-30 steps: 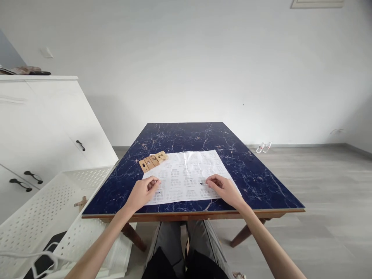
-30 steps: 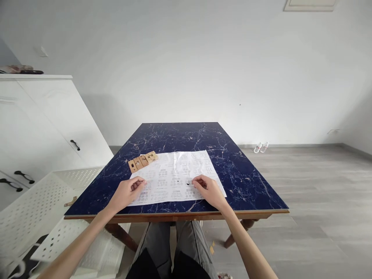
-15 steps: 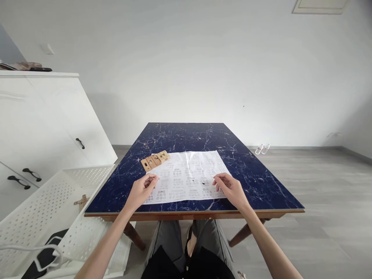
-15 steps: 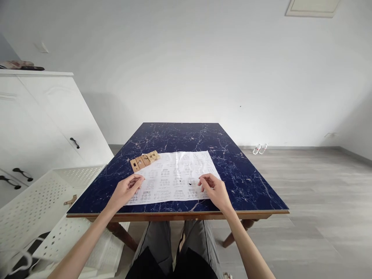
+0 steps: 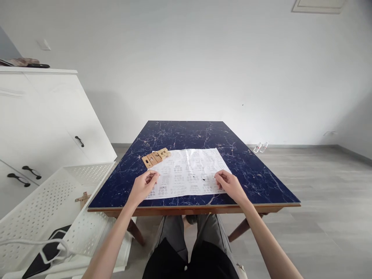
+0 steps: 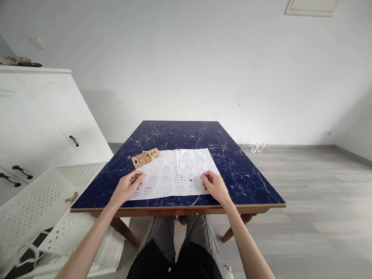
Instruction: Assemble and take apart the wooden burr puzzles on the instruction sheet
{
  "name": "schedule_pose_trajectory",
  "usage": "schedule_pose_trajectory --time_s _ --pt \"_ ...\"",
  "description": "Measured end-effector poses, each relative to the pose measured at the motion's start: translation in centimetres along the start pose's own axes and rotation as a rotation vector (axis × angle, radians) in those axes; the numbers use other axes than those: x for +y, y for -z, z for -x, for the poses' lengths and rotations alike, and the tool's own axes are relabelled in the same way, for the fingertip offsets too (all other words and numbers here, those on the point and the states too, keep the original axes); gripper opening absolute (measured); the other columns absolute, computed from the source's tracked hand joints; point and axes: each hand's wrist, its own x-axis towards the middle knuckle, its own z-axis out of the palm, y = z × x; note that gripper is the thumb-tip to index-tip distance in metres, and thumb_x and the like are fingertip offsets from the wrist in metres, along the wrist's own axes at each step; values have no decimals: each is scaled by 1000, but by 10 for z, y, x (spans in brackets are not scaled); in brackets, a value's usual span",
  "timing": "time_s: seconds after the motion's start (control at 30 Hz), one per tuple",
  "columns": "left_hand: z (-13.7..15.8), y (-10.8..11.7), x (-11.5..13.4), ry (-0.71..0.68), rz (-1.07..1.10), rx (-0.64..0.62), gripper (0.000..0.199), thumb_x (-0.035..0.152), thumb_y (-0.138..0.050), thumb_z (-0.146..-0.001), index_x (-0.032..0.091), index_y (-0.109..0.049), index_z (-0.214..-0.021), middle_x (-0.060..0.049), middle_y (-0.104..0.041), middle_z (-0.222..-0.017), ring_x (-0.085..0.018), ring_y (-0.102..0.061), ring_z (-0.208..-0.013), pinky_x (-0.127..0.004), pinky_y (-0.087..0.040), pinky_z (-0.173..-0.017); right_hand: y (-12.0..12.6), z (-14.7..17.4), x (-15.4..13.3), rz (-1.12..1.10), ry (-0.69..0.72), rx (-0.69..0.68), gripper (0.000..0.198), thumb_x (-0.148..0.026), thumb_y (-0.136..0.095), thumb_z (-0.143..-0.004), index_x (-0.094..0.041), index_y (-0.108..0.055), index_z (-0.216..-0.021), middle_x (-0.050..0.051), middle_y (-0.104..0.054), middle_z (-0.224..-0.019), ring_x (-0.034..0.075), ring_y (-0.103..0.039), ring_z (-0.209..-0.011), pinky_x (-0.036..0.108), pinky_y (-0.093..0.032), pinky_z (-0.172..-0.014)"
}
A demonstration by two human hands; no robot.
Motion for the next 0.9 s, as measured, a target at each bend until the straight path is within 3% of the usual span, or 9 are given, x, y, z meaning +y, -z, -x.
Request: schedule_pose_trajectory --time_s 0.37,0.6,0.7,0.8,0.9 --pt "-2 -1 -15 -24 -23 -10 45 63 -61 -95 19 -72 -98 -4 -69 -75 -20 -68 -67 -27 -54 -60 1 -1 4 -9 -14 23 38 -58 -55 -96 -25 -54 -76 -1 -59 -61 18 -55 -54 30 -46 -55" --pt "-2 -1 -12 -93 -158 -1 43 60 -54 -100 20 -71 -99 -5 -72 -77 -22 -70 -69 -29 -55 -62 2 0 3 -13 -12 23 34 -53 -56 -97 -25 -54 -77 -1 -59 -61 18 -54 -55 30 -45 -56" --pt "-1 -1 -13 -166 -286 75 37 55 -54 -99 21 -69 -100 -10 -75 -97 -28 -72 -92 -39 -59 -84 2 0 4 -5 -10 21 39 -54 -56 -98 -25 -51 -72 -2 -57 -59 17 -53 -55 29 -44 -56" --pt "-4 -3 -18 -245 -418 164 33 49 -57 -97 21 -66 -110 -15 -69 -125 -37 -60 -125 -55 -44 -114 1 0 3 21 -9 21 47 -58 -58 -98 -25 -50 -65 -2 -55 -56 16 -50 -53 29 -42 -56" --pt "-17 -5 -27 -269 -516 207 38 47 -58 -96 20 -59 -122 -20 -60 -137 -41 -49 -138 -62 -35 -119 1 1 3 47 -13 31 51 -60 -58 -98 -24 -49 -62 -1 -55 -55 16 -49 -54 28 -41 -57"
